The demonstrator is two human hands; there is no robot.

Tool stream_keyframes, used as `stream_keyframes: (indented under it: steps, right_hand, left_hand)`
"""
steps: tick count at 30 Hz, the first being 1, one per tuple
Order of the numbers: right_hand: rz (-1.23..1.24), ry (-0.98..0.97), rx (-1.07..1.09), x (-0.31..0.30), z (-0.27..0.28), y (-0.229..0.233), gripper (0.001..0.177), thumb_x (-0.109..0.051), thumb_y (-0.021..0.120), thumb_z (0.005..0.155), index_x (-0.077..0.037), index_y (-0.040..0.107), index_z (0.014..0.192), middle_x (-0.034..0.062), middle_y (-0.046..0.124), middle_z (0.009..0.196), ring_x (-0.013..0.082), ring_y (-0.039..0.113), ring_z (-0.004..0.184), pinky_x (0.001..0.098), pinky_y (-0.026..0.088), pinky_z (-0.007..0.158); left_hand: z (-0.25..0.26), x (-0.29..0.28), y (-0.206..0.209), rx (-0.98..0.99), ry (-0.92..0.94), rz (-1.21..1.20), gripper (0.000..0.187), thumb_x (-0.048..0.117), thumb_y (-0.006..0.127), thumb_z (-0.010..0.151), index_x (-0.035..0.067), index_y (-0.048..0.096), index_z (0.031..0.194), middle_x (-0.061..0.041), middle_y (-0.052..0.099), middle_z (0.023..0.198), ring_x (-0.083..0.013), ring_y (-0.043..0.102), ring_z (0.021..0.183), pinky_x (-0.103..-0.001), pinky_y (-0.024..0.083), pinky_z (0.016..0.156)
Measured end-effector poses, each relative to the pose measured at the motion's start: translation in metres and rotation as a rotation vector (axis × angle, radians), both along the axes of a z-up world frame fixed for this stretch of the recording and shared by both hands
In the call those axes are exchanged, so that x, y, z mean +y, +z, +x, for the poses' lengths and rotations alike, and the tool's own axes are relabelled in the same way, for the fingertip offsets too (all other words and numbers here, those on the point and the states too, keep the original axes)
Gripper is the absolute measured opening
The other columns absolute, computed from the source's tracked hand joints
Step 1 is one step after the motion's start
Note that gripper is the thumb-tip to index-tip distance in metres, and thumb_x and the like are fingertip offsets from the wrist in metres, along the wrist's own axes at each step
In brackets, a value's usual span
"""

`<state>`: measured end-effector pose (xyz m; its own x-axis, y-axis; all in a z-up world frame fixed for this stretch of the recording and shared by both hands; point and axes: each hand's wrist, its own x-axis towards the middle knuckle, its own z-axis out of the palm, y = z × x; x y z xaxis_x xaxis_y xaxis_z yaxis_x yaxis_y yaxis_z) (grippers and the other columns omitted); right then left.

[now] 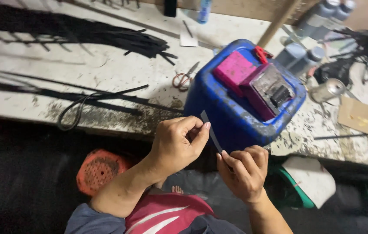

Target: The person prepares black leather strips by running them through a glue applicator and then hanging them to dry using clothespins on a wire rack.

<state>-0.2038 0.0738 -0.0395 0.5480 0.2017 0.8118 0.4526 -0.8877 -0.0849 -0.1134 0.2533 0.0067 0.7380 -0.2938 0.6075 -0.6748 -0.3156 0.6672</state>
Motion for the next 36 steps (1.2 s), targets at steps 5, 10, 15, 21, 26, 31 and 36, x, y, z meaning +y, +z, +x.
stream_keyframes:
  steps: [5, 10, 15, 21, 26, 31, 36]
  right_hand:
    - [0.083, 0.269, -0.013, 0.013, 0.015, -0.005, 0.016, -0.007, 0.080, 0.090, -0.007, 0.064, 0.088, 0.0043, 0.062, 0.078, 0.0256, 0.047, 0.070, 0.0399, 0.044, 0.073]
    - [0.147, 0.472, -0.040, 0.039, 0.038, -0.013, 0.016, -0.006, 0.079, 0.089, -0.004, 0.063, 0.086, 0.0077, 0.061, 0.078, 0.0270, 0.048, 0.070, 0.0401, 0.044, 0.072]
    - [0.300, 0.687, -0.096, 0.071, 0.061, -0.052, 0.017, -0.017, 0.078, 0.087, -0.004, 0.069, 0.080, 0.0104, 0.058, 0.071, 0.0295, 0.051, 0.061, 0.0423, 0.048, 0.063]
    - [0.330, 0.820, 0.052, 0.102, 0.070, -0.067, 0.015, -0.016, 0.076, 0.090, -0.005, 0.066, 0.087, 0.0109, 0.059, 0.079, 0.0323, 0.056, 0.067, 0.0419, 0.044, 0.066]
    - [0.322, 0.855, 0.080, 0.119, 0.081, -0.066, 0.014, -0.017, 0.074, 0.091, -0.005, 0.068, 0.090, 0.0101, 0.061, 0.081, 0.0316, 0.058, 0.068, 0.0413, 0.043, 0.069]
    - [0.293, 0.881, 0.104, 0.130, 0.090, -0.050, 0.009, -0.014, 0.076, 0.090, -0.007, 0.069, 0.089, 0.0064, 0.063, 0.078, 0.0274, 0.058, 0.065, 0.0390, 0.041, 0.071]
    - [0.266, 0.900, 0.132, 0.139, 0.094, -0.040, 0.010, -0.013, 0.077, 0.091, -0.009, 0.068, 0.089, 0.0076, 0.066, 0.080, 0.0301, 0.060, 0.066, 0.0394, 0.040, 0.070]
  left_hand:
    - [-0.035, 0.021, 0.016, -0.081, 0.216, 0.032, 0.029, 0.008, 0.068, 0.094, 0.011, 0.051, 0.070, 0.002, 0.053, 0.056, -0.0176, 0.051, 0.048, -0.034, 0.041, 0.049]
    - [-0.065, 0.037, 0.029, -0.204, 0.419, 0.104, 0.031, 0.004, 0.068, 0.093, 0.010, 0.047, 0.071, 0.000, 0.051, 0.058, -0.0209, 0.051, 0.049, -0.036, 0.041, 0.048]
    - [-0.089, 0.053, 0.051, -0.304, 0.639, 0.149, 0.022, 0.008, 0.068, 0.088, 0.008, 0.060, 0.068, -0.004, 0.049, 0.050, -0.0257, 0.059, 0.046, -0.034, 0.051, 0.047]
    - [-0.097, 0.080, 0.056, -0.335, 0.842, 0.250, 0.023, 0.012, 0.068, 0.089, 0.011, 0.059, 0.068, 0.000, 0.050, 0.050, -0.0231, 0.059, 0.048, -0.034, 0.050, 0.048]
    - [-0.093, 0.095, 0.057, -0.329, 0.923, 0.223, 0.027, 0.011, 0.070, 0.087, 0.010, 0.055, 0.065, -0.003, 0.050, 0.048, -0.0276, 0.060, 0.048, -0.037, 0.049, 0.047]
    - [-0.090, 0.116, 0.061, -0.312, 0.969, 0.257, 0.028, 0.011, 0.069, 0.087, 0.012, 0.055, 0.063, -0.002, 0.053, 0.048, -0.0268, 0.061, 0.048, -0.037, 0.049, 0.047]
    - [-0.091, 0.128, 0.066, -0.278, 0.979, 0.233, 0.028, 0.010, 0.068, 0.088, 0.009, 0.055, 0.063, -0.006, 0.056, 0.048, -0.0317, 0.064, 0.050, -0.040, 0.049, 0.046]
